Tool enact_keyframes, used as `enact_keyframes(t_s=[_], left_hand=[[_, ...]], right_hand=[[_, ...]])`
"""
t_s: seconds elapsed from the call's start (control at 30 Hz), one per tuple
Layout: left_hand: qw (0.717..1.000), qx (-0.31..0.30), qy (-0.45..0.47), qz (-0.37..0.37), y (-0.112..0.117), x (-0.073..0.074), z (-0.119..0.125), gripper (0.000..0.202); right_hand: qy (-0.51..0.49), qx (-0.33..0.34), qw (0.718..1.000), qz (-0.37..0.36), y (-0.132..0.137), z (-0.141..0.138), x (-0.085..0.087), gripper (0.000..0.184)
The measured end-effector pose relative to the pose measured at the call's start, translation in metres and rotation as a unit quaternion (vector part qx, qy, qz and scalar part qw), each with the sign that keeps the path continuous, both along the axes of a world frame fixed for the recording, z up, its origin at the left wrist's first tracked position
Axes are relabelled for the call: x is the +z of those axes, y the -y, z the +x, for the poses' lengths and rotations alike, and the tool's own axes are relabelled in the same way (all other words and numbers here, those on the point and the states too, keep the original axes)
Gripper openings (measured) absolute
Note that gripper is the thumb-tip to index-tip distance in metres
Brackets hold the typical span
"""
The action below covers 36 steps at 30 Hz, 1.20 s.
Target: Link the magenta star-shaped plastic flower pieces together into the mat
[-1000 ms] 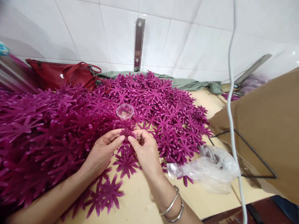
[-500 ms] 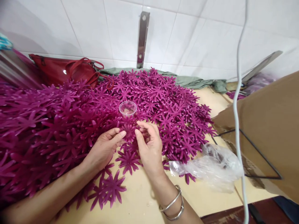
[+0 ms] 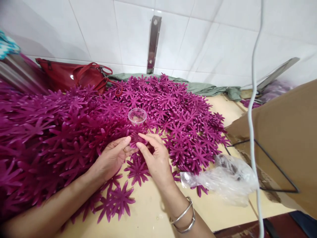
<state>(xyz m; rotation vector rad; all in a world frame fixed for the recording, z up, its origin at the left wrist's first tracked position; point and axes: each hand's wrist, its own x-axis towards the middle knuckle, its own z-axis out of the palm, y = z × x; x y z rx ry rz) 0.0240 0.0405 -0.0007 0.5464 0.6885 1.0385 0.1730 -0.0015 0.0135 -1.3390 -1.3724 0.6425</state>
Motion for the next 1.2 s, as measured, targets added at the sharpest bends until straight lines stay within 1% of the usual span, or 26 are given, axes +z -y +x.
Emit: enact_keyframes(t_s=[0.07,0.13,0.2,0.23,0.3,0.37,0.47,0.53,0.6,0.7,0.77,0.83,0.93,1.0,1.07,1.1,1.13,1.2], left_hand=[[1.0,0.001,-0.016,0.016,0.0008,-0.0003,0.0005,0.027],[0.999,0.006,-0.037,0.039,0.0021,0.0,0.0013,0.026],[0.997,0.006,-0.058,0.059,0.0033,0.0002,0.0018,0.024],[0.996,0.004,-0.066,0.066,0.0037,0.0001,0.0017,0.023],[0.994,-0.003,-0.075,0.074,0.0039,-0.0006,0.0012,0.023],[0.994,-0.011,-0.074,0.08,0.0037,-0.0016,0.0006,0.023],[0.992,-0.032,-0.078,0.098,0.0031,-0.0029,0.0003,0.025],[0.99,-0.041,-0.087,0.105,0.003,-0.0029,0.0006,0.027],[0.99,-0.034,-0.089,0.1,0.0031,-0.0023,0.0008,0.028],[0.99,-0.021,-0.093,0.102,0.0038,-0.0009,0.0006,0.025],[0.986,-0.018,-0.116,0.116,0.0044,0.0,0.0002,0.022],[0.98,-0.014,-0.146,0.131,0.0048,0.0004,-0.0004,0.021],[0.969,-0.012,-0.192,0.157,0.0049,0.0003,-0.0015,0.021],[0.963,-0.01,-0.207,0.174,0.0045,-0.0006,-0.0021,0.02],[0.959,-0.008,-0.209,0.19,0.0041,-0.0016,-0.0024,0.017],[0.958,-0.011,-0.208,0.196,0.004,-0.0021,-0.0025,0.015],[0.957,-0.016,-0.207,0.202,0.004,-0.0024,-0.0024,0.015],[0.956,-0.032,-0.205,0.207,0.0044,-0.0026,-0.002,0.015]], right_hand=[[0.034,-0.023,0.999,0.03,0.0007,0.0001,-0.0013,0.025],[0.074,-0.051,0.993,0.072,0.0027,-0.0013,-0.0018,0.034],[0.105,-0.059,0.987,0.103,0.0049,-0.0033,-0.001,0.038],[0.112,-0.054,0.986,0.108,0.0057,-0.004,-0.0005,0.036],[0.097,-0.034,0.99,0.096,0.006,-0.0044,0.0003,0.025],[0.057,-0.016,0.996,0.072,0.0046,-0.0029,0.0003,0.015],[0.006,-0.016,0.999,0.046,0.0016,0.0008,-0.0006,0.005],[-0.009,-0.017,0.999,0.036,0.0007,0.0022,-0.0012,0.007],[-0.009,-0.01,0.999,0.033,0.001,0.0017,-0.0019,0.004],[0.023,-0.006,0.998,0.054,0.0023,-0.0007,-0.0034,0.012],[0.031,-0.01,0.997,0.063,0.0027,-0.0017,-0.0044,0.011],[0.001,-0.008,0.999,0.046,0.0025,-0.0013,-0.0049,0.005],[-0.041,0.009,0.999,0.007,0.0026,0.0005,-0.0031,0.004],[-0.016,0.006,1.0,0.018,0.0035,0.0012,-0.0006,0.005],[0.024,-0.004,0.999,0.047,0.0044,0.001,0.0019,0.006],[0.028,-0.008,0.998,0.054,0.0046,0.0006,0.0026,0.007],[0.013,-0.008,0.999,0.052,0.0044,0.0,0.0028,0.008],[-0.062,-0.003,0.998,0.02,0.0037,-0.002,0.0018,0.01]])
